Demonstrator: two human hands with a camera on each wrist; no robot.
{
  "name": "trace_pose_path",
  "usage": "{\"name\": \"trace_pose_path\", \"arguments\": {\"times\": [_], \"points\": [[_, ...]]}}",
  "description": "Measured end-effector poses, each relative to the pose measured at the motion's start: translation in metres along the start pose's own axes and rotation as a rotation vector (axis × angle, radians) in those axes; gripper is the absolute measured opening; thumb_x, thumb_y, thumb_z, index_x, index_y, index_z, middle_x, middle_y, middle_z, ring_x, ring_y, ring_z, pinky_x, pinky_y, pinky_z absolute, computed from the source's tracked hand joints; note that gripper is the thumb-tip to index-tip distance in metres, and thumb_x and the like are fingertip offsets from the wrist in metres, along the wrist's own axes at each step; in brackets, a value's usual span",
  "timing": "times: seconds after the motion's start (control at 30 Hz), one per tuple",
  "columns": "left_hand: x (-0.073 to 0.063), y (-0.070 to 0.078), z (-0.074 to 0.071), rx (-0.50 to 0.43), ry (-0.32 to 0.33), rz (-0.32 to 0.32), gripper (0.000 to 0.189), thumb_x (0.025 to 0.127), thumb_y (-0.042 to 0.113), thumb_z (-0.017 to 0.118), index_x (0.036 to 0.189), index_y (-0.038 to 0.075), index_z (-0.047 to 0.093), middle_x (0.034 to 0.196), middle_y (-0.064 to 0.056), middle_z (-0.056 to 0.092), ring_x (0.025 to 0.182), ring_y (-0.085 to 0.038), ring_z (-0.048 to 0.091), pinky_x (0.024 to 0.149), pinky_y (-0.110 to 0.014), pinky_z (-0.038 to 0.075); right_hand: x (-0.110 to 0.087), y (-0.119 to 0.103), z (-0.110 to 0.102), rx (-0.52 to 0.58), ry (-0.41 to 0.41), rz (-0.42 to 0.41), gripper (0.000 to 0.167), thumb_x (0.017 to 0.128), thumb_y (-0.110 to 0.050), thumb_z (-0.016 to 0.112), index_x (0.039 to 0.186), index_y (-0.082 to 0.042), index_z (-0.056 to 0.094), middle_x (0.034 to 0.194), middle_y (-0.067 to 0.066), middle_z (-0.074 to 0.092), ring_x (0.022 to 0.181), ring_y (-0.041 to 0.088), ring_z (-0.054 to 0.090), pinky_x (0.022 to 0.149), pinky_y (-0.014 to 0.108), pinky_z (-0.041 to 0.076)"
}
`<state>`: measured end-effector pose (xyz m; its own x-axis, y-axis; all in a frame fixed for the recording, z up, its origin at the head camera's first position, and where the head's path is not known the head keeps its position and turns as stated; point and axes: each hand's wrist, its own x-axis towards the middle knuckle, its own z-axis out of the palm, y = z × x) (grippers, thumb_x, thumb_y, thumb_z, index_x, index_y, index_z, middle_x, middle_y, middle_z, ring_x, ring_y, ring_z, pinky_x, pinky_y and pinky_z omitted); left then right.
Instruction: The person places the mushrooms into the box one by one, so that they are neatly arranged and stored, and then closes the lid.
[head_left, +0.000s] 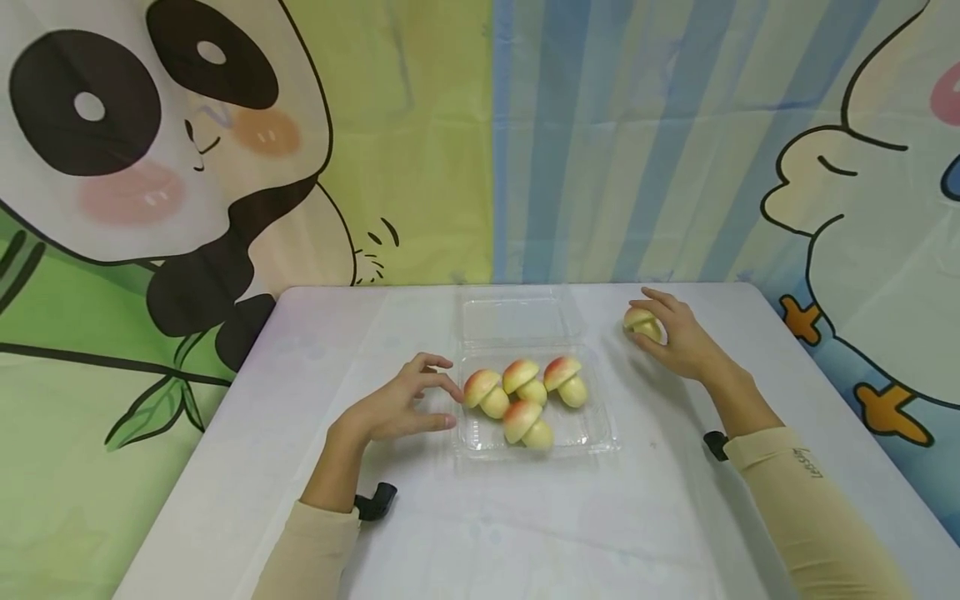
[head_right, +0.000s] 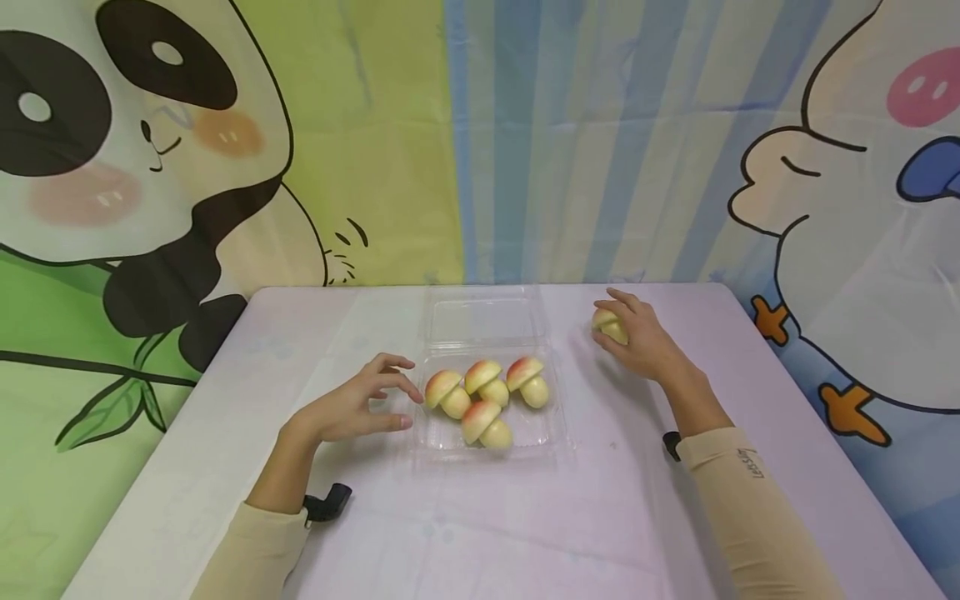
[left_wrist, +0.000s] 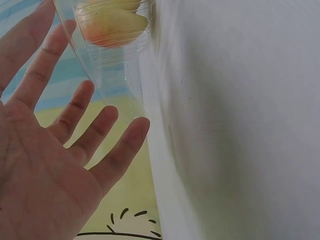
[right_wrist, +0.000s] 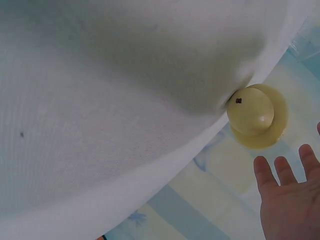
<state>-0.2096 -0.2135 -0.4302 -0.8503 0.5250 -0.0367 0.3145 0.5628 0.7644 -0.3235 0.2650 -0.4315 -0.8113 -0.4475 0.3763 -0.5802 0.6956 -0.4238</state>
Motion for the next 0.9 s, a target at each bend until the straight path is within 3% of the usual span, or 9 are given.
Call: {"name": "trace_pose_path", "arguments": {"times": [0.17,0.3,0.5,0.73,0.9], "points": [[-0.002,-0.001,-0.001,-0.014,0.002,-0.004,0.031,0.089,0.033,0.082,0.116,0.02,0.073,0.158,-0.008,0.032,0.148,-0.034,0.03,0.113,-0.059,0.04,0.003,0.007,0.003,-0.008,-0.006,-0.002,0.053,0.093,-0.006,0.074,0.141,-0.003,0.053,0.156,0.032,0.034,0.136,0.063,0.032,0.103,0.078,0.031],[-0.002,-0.002,-0.001,-0.014,0.006,0.009,0.031,0.089,0.033,0.082,0.116,0.021,0.073,0.158,-0.01,0.032,0.147,-0.034,0.03,0.112,-0.059,0.041,0.005,0.011,0.003,-0.011,-0.029,0.046,0.056,0.094,-0.01,0.074,0.144,-0.002,0.051,0.157,0.032,0.031,0.138,0.063,0.029,0.103,0.079,0.03],[0.0,-0.002,0.001,-0.018,0.002,0.015,0.032,0.089,0.034,0.082,0.117,0.021,0.073,0.159,-0.01,0.032,0.146,-0.029,0.031,0.111,-0.056,0.042,0.005,0.014,-0.004,-0.027,-0.1,0.11,0.058,0.097,-0.015,0.071,0.147,0.001,0.046,0.156,0.034,0.029,0.137,0.065,0.028,0.104,0.079,0.03],[0.0,-0.004,0.003,-0.01,0.004,0.012,0.031,0.089,0.033,0.082,0.117,0.021,0.073,0.159,-0.009,0.032,0.147,-0.031,0.031,0.11,-0.055,0.042,0.002,0.019,-0.006,-0.042,-0.199,0.205,0.061,0.101,-0.023,0.066,0.151,0.002,0.041,0.159,0.035,0.022,0.14,0.063,0.025,0.106,0.078,0.03],[-0.002,-0.004,0.002,-0.004,0.009,0.008,0.032,0.089,0.034,0.082,0.117,0.021,0.073,0.159,-0.01,0.032,0.147,-0.03,0.031,0.111,-0.055,0.042,0.001,0.022,-0.004,-0.031,-0.188,0.202,0.058,0.1,-0.022,0.067,0.147,0.001,0.044,0.153,0.037,0.029,0.134,0.061,0.036,0.104,0.076,0.035]]}}
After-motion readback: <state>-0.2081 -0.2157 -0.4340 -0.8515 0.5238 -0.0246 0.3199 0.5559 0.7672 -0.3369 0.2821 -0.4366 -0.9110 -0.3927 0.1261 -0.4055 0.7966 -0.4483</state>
